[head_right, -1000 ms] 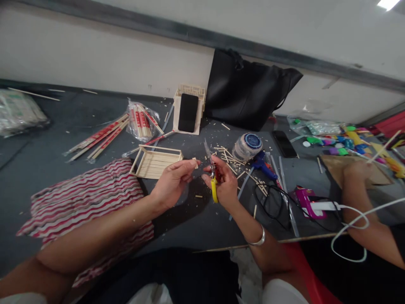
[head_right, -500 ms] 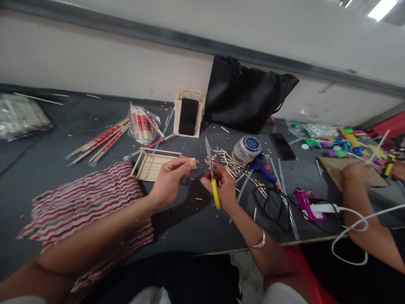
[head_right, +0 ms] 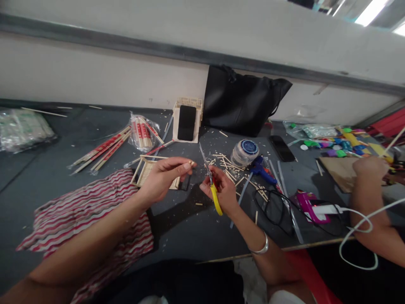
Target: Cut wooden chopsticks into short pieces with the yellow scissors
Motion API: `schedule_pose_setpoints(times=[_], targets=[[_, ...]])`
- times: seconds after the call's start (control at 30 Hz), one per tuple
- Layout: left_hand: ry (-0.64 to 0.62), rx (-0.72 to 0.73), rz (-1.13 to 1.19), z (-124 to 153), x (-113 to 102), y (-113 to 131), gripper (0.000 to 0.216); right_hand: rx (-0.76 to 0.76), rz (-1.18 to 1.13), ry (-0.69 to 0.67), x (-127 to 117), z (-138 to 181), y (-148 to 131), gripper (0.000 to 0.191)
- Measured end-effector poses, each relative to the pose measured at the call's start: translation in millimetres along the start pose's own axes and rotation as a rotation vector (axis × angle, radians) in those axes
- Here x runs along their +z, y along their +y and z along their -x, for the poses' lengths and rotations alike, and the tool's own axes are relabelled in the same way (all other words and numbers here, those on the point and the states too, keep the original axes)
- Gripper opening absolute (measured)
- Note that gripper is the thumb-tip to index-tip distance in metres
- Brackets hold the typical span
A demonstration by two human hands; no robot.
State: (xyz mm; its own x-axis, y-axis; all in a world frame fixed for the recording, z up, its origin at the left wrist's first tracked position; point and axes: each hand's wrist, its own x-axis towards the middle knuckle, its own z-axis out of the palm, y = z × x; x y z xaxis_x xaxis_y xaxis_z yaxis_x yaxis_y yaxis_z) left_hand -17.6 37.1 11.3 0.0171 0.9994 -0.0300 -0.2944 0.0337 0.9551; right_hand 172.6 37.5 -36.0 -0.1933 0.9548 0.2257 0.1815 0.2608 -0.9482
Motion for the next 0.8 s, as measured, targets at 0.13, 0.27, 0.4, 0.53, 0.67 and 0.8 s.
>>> schedule_pose_setpoints(times=[0.13,0.27,0.4,0.53,0.67,0.8], targets=[[-0.064,-0.016,-0.071,0,-4,4,0.022,-0.079,0.139,-0.024,-2,1,0,0.049],[-0.153,0.006,-0.152,1,-6,8,0.023,-0.197,0.331,-0.049,-6,1,-2,0.048],[-0.217,0.092,-0.259,-1,-9,13,0.019,-0.343,0.465,-0.060,-13,-2,-5,0.046],[-0.265,0.141,-0.327,-2,-10,16,0.016,-0.391,0.522,-0.093,-19,-5,-7,0.050],[-0.263,0.164,-0.346,-2,-10,16,0.010,-0.420,0.559,-0.100,-20,-5,-8,0.050],[-0.283,0.227,-0.359,-2,-12,12,0.008,-0.491,0.584,-0.104,-19,-4,-9,0.050]])
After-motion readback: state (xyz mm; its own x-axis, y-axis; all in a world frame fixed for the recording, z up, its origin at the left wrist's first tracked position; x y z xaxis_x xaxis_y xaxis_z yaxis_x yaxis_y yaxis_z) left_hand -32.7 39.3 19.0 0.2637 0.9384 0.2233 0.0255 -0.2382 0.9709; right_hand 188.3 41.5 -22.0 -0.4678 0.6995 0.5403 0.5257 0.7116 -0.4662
